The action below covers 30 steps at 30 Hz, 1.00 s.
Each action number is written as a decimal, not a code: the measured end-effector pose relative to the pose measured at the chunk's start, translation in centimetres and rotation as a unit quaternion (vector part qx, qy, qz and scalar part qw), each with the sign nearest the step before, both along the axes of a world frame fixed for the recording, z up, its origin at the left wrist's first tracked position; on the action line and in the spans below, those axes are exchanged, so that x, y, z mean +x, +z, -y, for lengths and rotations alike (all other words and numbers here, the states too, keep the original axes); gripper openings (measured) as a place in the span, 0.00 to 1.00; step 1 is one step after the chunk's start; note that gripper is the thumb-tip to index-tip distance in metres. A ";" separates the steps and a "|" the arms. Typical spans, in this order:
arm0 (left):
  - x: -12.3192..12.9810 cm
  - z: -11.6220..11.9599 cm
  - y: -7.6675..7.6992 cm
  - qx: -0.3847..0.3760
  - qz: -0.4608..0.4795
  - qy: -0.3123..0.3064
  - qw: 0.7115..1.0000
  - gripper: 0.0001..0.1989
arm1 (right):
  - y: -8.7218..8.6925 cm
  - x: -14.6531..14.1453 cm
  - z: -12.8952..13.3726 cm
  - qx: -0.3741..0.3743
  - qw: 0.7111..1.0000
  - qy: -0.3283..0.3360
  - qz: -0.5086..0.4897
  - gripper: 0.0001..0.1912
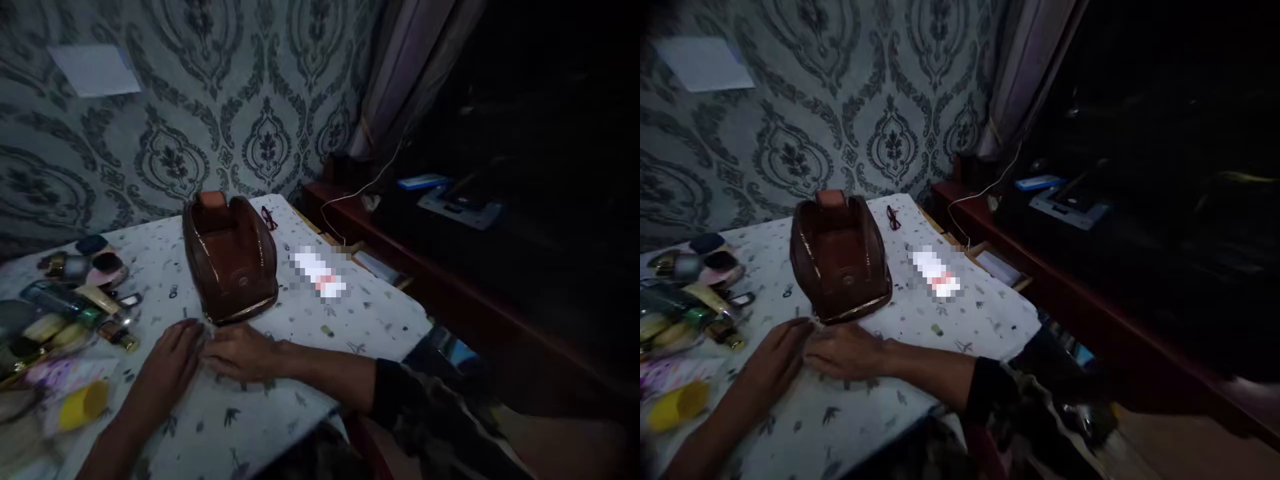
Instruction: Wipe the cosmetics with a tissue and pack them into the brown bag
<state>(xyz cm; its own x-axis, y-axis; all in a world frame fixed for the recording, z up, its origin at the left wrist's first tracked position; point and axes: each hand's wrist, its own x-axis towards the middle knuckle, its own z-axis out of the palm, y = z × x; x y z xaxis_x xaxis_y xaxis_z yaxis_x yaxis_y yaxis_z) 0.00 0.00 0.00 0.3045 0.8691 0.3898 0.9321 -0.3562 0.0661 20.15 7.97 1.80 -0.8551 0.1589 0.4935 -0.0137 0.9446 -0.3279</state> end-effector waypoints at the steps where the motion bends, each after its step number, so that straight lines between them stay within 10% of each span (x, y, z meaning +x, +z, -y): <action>1: 0.0 0.1 0.0 -0.001 0.006 0.000 1.000 0.16 | -0.1 0.0 0.0 -0.002 1.000 -0.001 0.003 0.19; 30: -0.2 0.2 0.1 0.003 0.030 -0.012 0.999 0.16 | -0.2 -0.3 0.0 -0.015 0.999 -0.018 0.034 0.15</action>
